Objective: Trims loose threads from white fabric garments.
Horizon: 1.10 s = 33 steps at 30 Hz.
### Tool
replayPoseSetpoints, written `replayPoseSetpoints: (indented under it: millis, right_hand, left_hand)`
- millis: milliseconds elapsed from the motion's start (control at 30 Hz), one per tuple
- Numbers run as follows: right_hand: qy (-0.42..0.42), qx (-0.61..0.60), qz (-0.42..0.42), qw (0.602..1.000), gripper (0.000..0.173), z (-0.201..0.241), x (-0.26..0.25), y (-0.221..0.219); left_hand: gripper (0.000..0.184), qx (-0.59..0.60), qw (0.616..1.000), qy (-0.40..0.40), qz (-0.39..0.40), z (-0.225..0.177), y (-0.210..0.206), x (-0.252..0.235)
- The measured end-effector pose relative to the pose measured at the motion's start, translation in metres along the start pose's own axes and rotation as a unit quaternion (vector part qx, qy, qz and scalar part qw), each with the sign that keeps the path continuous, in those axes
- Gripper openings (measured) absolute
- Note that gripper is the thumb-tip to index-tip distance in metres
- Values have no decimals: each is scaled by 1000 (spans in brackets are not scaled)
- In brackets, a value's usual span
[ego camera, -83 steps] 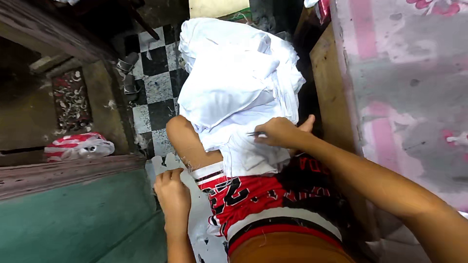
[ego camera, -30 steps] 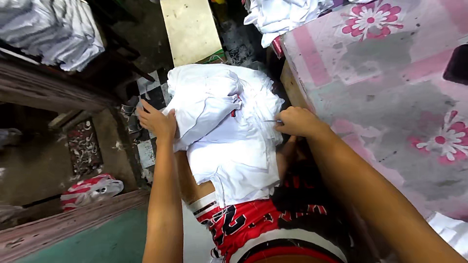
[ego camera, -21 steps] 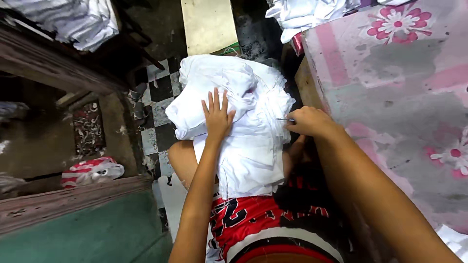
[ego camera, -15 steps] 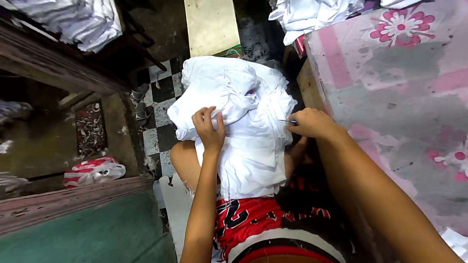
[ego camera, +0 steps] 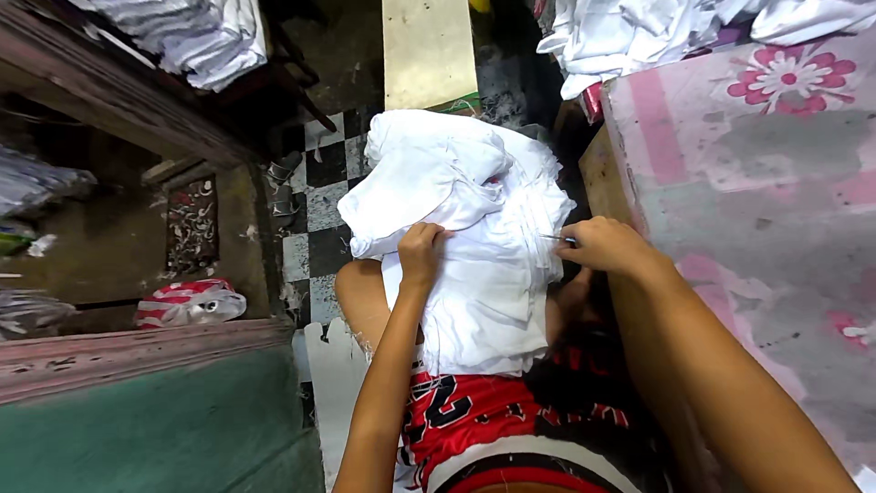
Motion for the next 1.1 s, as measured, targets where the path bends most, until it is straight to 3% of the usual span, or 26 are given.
replayPoseSetpoints:
  millis: [100, 167, 300, 367, 400, 467, 500, 600, 667, 767, 800, 867, 967, 1033, 1100]
  right_hand:
    - [-4, -4, 4, 1000, 28, 0, 3, -1]
    - [-1, -8, -3, 1000, 28, 0, 5, -2]
    - [11, -2, -15, 1000, 28, 0, 7, -4]
    - [8, 2, -14, 1000, 29, -1, 6, -4]
    - [4, 3, -6, 1000, 27, -1, 5, -5]
    - [3, 4, -1, 1000, 20, 0, 5, -4]
    - [3, 4, 3, 1000, 18, 2, 7, -3]
    - [7, 7, 16, 1000, 25, 21, 14, 1]
    - [78, 16, 6, 997, 30, 51, 24, -14]
    - [269, -17, 31, 963, 46, 107, 46, -66]
    - [318, -29, 47, 946, 45, 122, 52, -84]
    - [386, -27, 72, 919, 33, 141, 63, -109]
    - [446, -24, 9, 895, 12, 143, 72, -119]
    - [470, -68, -44, 879, 10, 141, 75, -114]
    - [474, -148, -67, 865, 11, 144, 78, -109]
  left_hand:
    - [15, 10, 997, 70, 28, 5, 35, 13]
    - [22, -20, 985, 167, 28, 24, 73, 27]
    - [55, -114, 903, 414, 4, 85, 150, 77]
    - [47, -164, 868, 469, 15, 95, 186, 107]
    - [41, -160, 868, 469, 16, 92, 199, 119]
    - [62, -154, 881, 445, 36, 70, 212, 134]
    - [60, -143, 895, 420, 47, 52, 210, 138]
    - [32, -55, 944, 315, 82, -12, 175, 142]
    - [27, 45, 946, 290, 139, -57, 140, 144]
    - [54, 137, 896, 345, 243, -98, 106, 145]
    - [57, 132, 892, 356, 246, -102, 100, 144]
    - [42, 98, 901, 351, 235, -99, 95, 142]
    - [14, 65, 924, 292, 238, -92, 94, 145]
    - [14, 95, 923, 278, 247, -89, 101, 147]
    - [17, 162, 898, 317, 258, -85, 117, 150]
Point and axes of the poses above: each hand's wrist, its own x-axis away from the middle knuckle, its own y-axis out of the back of the hand, z = x × y, the point moved 4 cm from there along -x, towards the middle knuckle
